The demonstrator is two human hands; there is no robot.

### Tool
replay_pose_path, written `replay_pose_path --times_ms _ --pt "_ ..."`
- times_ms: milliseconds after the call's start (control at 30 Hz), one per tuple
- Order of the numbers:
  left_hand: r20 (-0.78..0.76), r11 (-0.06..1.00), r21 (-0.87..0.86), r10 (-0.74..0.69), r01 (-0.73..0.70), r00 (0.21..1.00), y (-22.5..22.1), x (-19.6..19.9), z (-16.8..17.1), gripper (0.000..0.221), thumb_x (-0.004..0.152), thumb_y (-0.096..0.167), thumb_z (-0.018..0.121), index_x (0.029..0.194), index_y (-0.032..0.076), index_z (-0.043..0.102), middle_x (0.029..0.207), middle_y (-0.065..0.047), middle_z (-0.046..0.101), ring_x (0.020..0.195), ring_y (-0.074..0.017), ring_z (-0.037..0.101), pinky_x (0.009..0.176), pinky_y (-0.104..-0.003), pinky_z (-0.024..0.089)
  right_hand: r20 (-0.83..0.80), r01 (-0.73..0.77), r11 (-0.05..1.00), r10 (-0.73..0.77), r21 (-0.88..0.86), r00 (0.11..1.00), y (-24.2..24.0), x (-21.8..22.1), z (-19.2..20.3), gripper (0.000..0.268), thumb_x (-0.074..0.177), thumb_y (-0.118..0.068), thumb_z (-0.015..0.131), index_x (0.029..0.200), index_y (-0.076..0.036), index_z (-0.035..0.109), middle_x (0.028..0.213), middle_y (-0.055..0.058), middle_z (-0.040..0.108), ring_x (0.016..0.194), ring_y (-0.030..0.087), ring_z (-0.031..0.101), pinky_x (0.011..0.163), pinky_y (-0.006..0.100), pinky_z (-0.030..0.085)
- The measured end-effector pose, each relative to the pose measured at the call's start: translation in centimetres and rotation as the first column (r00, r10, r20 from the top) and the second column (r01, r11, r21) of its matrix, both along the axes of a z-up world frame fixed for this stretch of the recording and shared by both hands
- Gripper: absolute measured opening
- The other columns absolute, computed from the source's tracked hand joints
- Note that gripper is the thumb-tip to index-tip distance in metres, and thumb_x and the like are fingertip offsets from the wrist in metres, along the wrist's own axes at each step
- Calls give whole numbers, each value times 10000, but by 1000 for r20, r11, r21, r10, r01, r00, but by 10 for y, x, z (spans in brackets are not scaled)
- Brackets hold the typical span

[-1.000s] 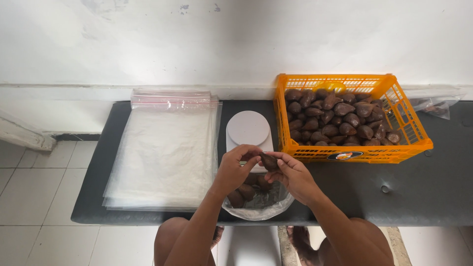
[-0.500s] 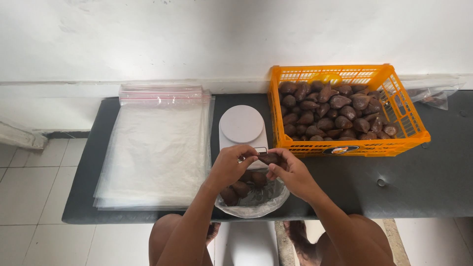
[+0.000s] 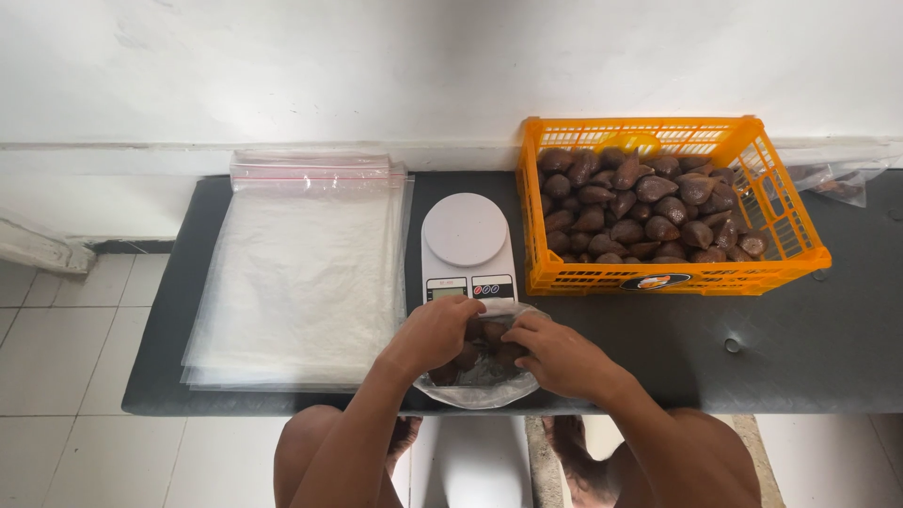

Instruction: The person takes snake fruits from a crate, places them individually on a digital scale until a desired weight is reached, and then puts the weighed fruits into a plastic bag.

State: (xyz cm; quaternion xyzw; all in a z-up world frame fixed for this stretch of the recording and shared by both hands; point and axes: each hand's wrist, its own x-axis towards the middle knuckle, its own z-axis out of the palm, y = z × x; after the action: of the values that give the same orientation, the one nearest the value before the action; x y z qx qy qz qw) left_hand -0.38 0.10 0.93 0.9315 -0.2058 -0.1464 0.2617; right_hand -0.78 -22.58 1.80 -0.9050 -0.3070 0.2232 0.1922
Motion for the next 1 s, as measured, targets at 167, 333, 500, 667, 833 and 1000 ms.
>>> replay_pose_path --times_ms 167,333,500,667,833,1000 --pt "24 1000 23 4 -4 1000 3 -1 -11 254 1015 46 463 1168 90 661 961 -123 696 906 -329 710 777 -435 589 -44 -74 990 69 -118 997 3 -3 -23 333 971 -138 600 1300 -83 611 1260 100 621 1119 320 678 882 430 590" --pt "37 1000 23 -1 1 999 6 -3 -11 231 1010 34 462 1125 70 659 945 -135 690 889 -340 708 753 -446 588 -62 -60 983 50 -175 997 4 -1 -27 328 972 -135 600 1299 -106 598 1274 95 624 1087 334 694 859 450 596" --pt "10 1000 8 -1 1 1000 11 -6 -20 179 1004 56 488 1071 69 653 927 -125 670 859 -318 705 742 -422 589 103 94 993 -87 -67 991 -9 7 -21 198 968 -171 604 1153 -143 667 1062 27 672 900 213 738 785 334 597" --pt "96 998 36 54 -58 994 30 -11 -30 156 993 97 512 1072 94 646 914 -97 637 852 -302 693 723 -409 580 249 263 962 -274 76 929 -41 16 -36 132 979 -243 633 1042 -136 677 893 29 661 797 214 736 719 342 596" --pt "107 973 42 221 -226 969 54 -27 -44 202 995 126 486 1104 113 655 892 -64 602 821 -262 696 718 -377 585 154 444 894 -448 64 881 -54 13 -22 189 983 -305 636 991 -146 736 821 36 741 749 203 747 690 326 597" --pt "-183 928 31 370 -371 911 57 -54 -20 468 940 386 661 1156 -28 644 1042 -224 667 1032 -420 703 872 -505 585 -146 526 850 -522 -13 840 -42 1 -10 465 953 -451 672 1098 -20 768 993 203 800 936 305 783 741 380 656"
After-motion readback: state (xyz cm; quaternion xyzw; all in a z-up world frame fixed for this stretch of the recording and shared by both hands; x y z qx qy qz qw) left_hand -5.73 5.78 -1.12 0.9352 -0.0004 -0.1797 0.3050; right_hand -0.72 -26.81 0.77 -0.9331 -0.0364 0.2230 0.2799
